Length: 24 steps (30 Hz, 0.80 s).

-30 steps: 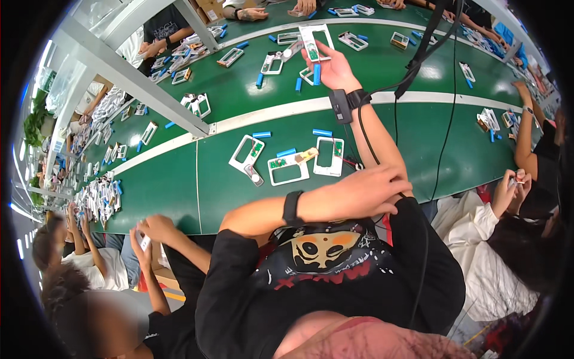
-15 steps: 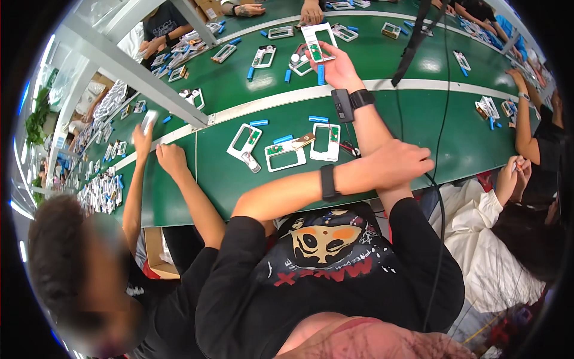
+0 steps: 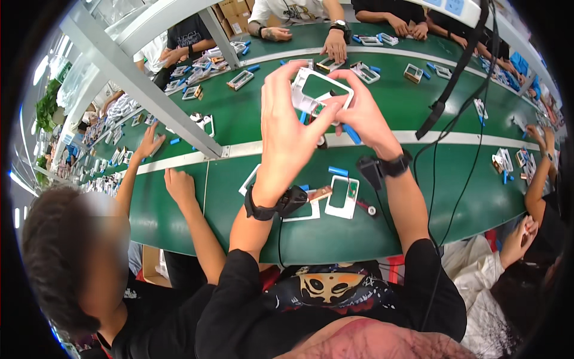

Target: The worker is manually assembling small plastic frames and electronic components at a factory workstation.

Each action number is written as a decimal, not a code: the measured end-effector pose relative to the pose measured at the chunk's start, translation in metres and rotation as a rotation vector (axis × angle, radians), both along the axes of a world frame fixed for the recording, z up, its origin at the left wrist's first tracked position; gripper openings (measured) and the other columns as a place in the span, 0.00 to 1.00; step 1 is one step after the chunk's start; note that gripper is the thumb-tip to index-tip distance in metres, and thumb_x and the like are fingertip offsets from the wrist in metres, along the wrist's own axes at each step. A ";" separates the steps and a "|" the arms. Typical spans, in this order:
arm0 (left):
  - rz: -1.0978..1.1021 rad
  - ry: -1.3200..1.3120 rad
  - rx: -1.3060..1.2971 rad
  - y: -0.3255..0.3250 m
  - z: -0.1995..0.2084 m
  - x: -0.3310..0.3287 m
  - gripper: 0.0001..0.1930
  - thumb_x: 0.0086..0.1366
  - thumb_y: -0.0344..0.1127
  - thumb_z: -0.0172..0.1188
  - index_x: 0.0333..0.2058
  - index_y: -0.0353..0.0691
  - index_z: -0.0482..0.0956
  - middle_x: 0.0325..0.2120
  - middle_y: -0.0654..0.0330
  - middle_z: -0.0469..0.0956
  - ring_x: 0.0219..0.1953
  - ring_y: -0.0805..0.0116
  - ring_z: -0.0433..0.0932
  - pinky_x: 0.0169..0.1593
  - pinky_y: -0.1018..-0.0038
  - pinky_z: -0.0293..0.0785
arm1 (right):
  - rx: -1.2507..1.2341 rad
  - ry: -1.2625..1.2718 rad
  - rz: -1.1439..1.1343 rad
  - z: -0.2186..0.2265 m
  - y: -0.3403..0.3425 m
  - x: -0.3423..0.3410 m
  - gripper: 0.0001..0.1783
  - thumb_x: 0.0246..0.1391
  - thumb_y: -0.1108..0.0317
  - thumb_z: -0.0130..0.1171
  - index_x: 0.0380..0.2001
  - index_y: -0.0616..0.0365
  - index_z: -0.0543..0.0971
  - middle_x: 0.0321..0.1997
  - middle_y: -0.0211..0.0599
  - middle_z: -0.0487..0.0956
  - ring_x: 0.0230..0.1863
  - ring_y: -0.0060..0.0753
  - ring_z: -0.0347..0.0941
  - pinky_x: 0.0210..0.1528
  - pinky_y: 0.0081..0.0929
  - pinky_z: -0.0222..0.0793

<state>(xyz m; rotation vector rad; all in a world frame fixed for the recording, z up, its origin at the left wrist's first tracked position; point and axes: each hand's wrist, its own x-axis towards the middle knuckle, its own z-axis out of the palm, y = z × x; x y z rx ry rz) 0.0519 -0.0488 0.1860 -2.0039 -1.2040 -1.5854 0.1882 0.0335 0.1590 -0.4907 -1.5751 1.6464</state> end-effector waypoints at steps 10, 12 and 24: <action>-0.464 -0.934 -0.767 0.038 -0.029 -0.023 0.38 0.52 0.28 0.70 0.57 0.33 0.57 0.34 0.53 0.78 0.30 0.69 0.80 0.35 0.76 0.76 | 0.327 0.030 -0.435 -0.014 0.003 -0.017 0.27 0.50 0.82 0.58 0.53 0.56 0.65 0.34 0.38 0.81 0.31 0.24 0.79 0.22 0.19 0.71; -0.478 -0.966 -0.816 0.042 -0.031 -0.031 0.38 0.51 0.28 0.71 0.57 0.33 0.56 0.33 0.52 0.78 0.29 0.69 0.80 0.32 0.77 0.76 | 0.503 -0.026 -0.462 -0.016 0.006 -0.018 0.27 0.51 0.82 0.57 0.53 0.56 0.65 0.35 0.39 0.81 0.31 0.23 0.79 0.23 0.19 0.71; -0.095 0.028 -0.203 0.037 -0.044 -0.030 0.14 0.49 0.22 0.69 0.36 0.36 0.78 0.24 0.59 0.76 0.26 0.70 0.77 0.25 0.73 0.70 | 0.374 0.010 -0.477 -0.023 0.009 -0.016 0.32 0.48 0.83 0.58 0.56 0.56 0.60 0.37 0.40 0.81 0.37 0.23 0.78 0.31 0.16 0.71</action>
